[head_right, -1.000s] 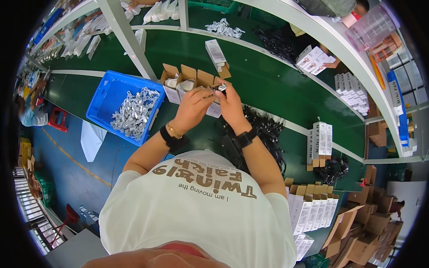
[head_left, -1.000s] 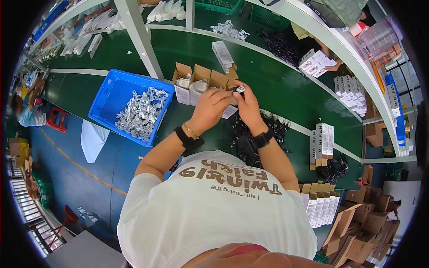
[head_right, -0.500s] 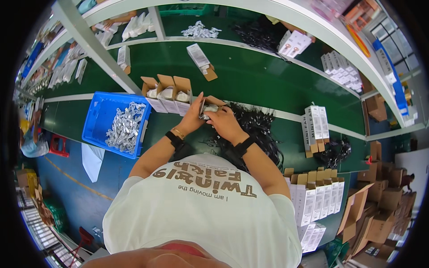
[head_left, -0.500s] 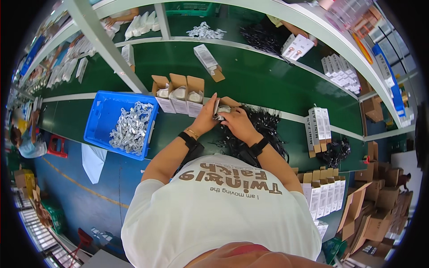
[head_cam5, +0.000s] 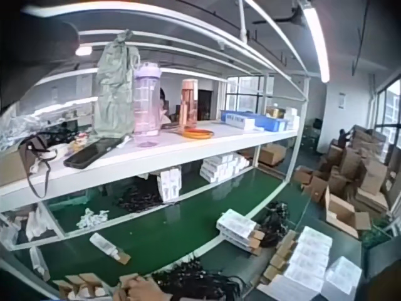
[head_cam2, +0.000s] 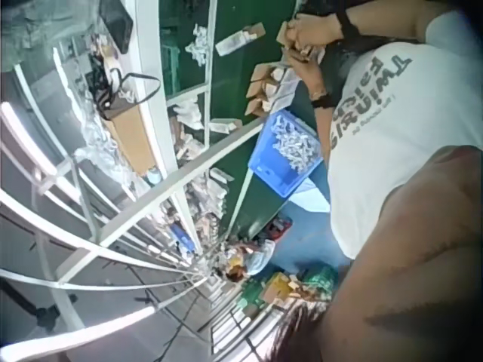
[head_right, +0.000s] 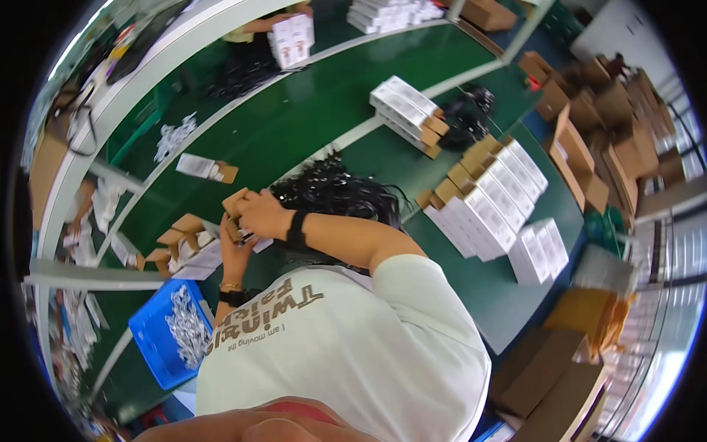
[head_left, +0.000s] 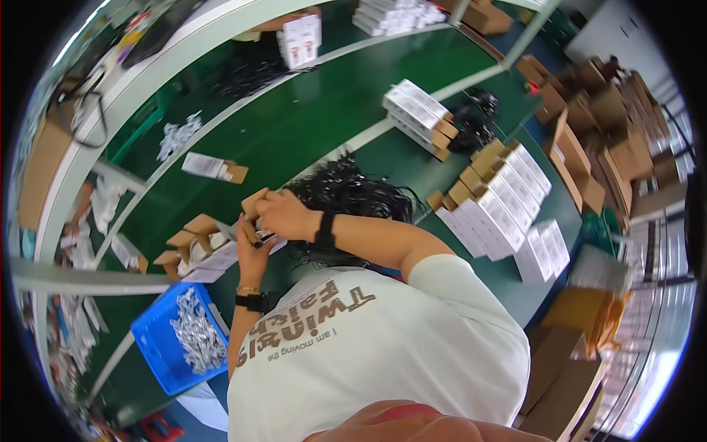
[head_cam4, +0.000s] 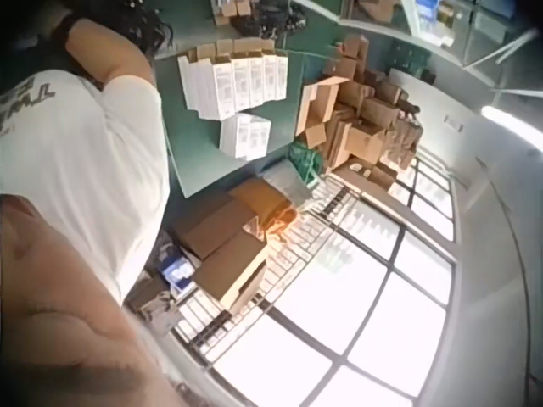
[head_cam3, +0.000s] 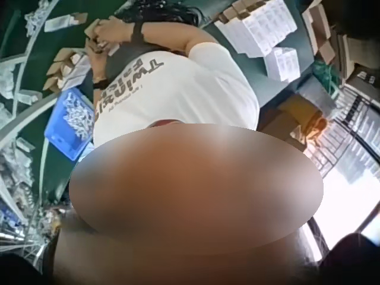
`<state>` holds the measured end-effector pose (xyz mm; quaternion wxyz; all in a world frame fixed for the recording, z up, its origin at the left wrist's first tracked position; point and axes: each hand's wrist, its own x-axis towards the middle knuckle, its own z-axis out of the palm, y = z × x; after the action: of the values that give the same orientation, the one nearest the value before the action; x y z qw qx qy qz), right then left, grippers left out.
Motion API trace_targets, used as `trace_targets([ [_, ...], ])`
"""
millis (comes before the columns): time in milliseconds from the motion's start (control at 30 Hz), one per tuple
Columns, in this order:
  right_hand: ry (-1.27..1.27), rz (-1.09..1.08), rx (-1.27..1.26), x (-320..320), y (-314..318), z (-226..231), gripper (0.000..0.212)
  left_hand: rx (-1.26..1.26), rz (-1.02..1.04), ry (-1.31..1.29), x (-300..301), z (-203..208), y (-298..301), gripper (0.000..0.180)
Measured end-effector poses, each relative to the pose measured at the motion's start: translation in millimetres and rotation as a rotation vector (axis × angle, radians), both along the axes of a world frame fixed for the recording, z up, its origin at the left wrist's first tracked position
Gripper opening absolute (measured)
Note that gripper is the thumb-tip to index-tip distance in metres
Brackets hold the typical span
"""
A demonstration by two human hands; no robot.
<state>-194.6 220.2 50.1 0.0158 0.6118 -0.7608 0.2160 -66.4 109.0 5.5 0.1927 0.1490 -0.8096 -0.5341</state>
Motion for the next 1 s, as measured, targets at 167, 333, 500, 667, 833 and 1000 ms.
trace_targets([
  [167, 0.084, -0.074, 0.138, 20.7, -11.1, -25.9, 0.007, 0.097, 0.015, -0.028, -0.7, -2.1, -0.3, 0.09],
  [333, -0.018, -0.153, 0.226, 40.6, 17.4, 0.9, 0.02, 0.02, 0.062, -0.038, -3.7, -8.5, -4.0, 0.091],
  [500, 0.073, -0.199, 0.021, 29.8, 35.6, 22.6, 0.047, 0.07, 0.074, -0.071, -26.5, 25.0, 0.5, 0.09],
  [667, -0.041, -0.331, -0.535, 22.5, 72.8, 37.0, 0.081, 0.277, -0.081, 0.282, -50.5, 96.7, 33.7, 0.085],
  [833, -0.438, -0.593, -0.521, -22.1, 130.8, 56.4, 0.095, 0.483, -0.411, 0.088, -67.5, 110.3, 68.6, 0.075],
  [1000, -0.201, -0.844, -0.476, -84.5, 252.4, 88.1, 0.089, 0.338, -0.488, -0.128, -70.7, 60.5, 67.3, 0.058],
])
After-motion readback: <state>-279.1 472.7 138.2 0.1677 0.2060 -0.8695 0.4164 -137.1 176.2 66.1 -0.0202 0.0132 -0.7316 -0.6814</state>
